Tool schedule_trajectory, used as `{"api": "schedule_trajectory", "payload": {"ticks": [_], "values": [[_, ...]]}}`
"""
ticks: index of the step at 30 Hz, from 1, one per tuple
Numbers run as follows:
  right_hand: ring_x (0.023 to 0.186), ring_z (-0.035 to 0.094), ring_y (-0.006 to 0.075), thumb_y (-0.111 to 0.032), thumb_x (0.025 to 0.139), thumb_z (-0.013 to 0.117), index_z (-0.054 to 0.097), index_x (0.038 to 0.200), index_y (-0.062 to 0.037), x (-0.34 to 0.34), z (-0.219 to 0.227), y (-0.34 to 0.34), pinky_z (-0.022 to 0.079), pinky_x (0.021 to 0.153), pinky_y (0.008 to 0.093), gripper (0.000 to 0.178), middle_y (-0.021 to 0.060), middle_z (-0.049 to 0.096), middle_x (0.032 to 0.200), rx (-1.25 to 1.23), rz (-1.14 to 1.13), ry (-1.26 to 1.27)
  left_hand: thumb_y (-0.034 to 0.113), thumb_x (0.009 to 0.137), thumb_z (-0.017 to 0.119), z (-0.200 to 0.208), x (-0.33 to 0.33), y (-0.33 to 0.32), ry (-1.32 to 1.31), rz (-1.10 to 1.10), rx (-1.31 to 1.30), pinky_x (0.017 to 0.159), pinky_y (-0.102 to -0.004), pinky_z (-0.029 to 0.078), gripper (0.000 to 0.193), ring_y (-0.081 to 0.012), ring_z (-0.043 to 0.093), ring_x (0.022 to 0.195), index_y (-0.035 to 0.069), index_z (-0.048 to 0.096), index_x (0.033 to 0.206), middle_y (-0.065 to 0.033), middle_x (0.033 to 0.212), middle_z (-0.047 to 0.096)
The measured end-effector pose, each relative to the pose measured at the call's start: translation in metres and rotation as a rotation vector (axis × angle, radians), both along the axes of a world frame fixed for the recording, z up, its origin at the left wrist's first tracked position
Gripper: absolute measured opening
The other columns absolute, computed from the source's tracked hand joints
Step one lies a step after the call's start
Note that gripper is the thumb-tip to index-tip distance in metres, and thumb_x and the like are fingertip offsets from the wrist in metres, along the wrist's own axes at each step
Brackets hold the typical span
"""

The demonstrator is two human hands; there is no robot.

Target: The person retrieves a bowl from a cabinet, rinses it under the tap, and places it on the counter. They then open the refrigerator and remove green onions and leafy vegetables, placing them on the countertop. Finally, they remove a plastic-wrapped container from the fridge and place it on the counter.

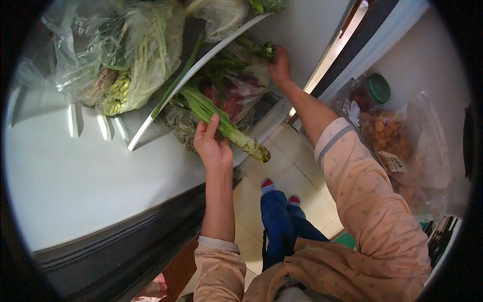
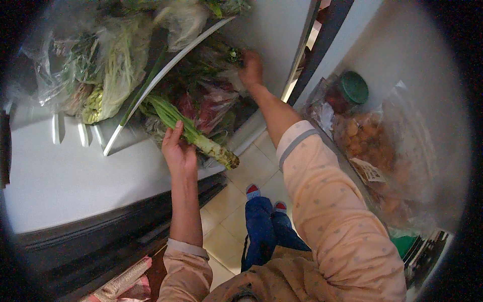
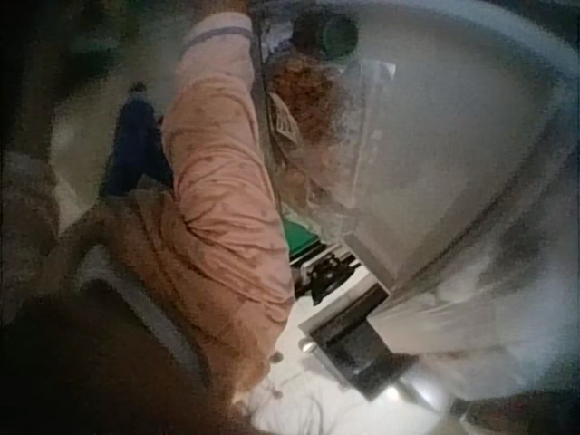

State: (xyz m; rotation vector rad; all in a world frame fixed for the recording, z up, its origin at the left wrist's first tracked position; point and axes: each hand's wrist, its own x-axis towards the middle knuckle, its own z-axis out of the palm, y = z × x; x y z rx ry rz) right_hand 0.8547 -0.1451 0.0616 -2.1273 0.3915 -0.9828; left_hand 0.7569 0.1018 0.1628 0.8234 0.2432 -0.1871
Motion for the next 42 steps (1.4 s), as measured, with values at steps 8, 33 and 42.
{"api": "schedule_trajectory", "payload": {"ticks": [8, 33, 42], "values": [[0.095, 0.049, 0.0356, -0.012, 0.068, 0.067, 0.054, 0.102, -0.0048, 0.0, 0.002, 0.001, 0.043, 0.078, 0.0421, 0.038, 0.0172, 0.053, 0.101, -0.07, -0.054, 0.085, 0.001, 0.079, 0.059, 0.0, 0.0, 0.0, 0.015, -0.006, -0.006, 0.069, -0.0293, 0.046, 0.018, -0.0151, 0.057, 0.078, 0.002, 0.055, 0.097, -0.0044, 0.089, 0.059], [0.086, 0.06, 0.0308, -0.015, 0.072, 0.055, 0.063, 0.09, -0.0089, 0.058, 0.022, 0.045, 0.048, 0.077, 0.0438, 0.021, 0.0157, 0.062, 0.09, -0.58, 0.386, 0.591, 0.003, 0.082, 0.055, -0.005, -0.023, 0.02, -0.04, -0.014, 0.026, 0.074, -0.034, 0.047, 0.025, -0.0205, 0.057, 0.084, 0.002, 0.049, 0.106, -0.0093, 0.094, 0.058], [0.086, 0.059, 0.0314, -0.011, 0.073, 0.053, 0.059, 0.096, -0.0047, 0.084, 0.02, 0.017, 0.048, 0.076, 0.042, 0.024, 0.0162, 0.061, 0.091, 0.055, 0.443, 0.371, 0.004, 0.081, 0.056, -0.009, -0.044, 0.025, -0.029, -0.048, 0.026, 0.071, -0.0332, 0.048, 0.023, -0.0209, 0.058, 0.08, 0.0, 0.052, 0.104, -0.0138, 0.091, 0.06]]}}
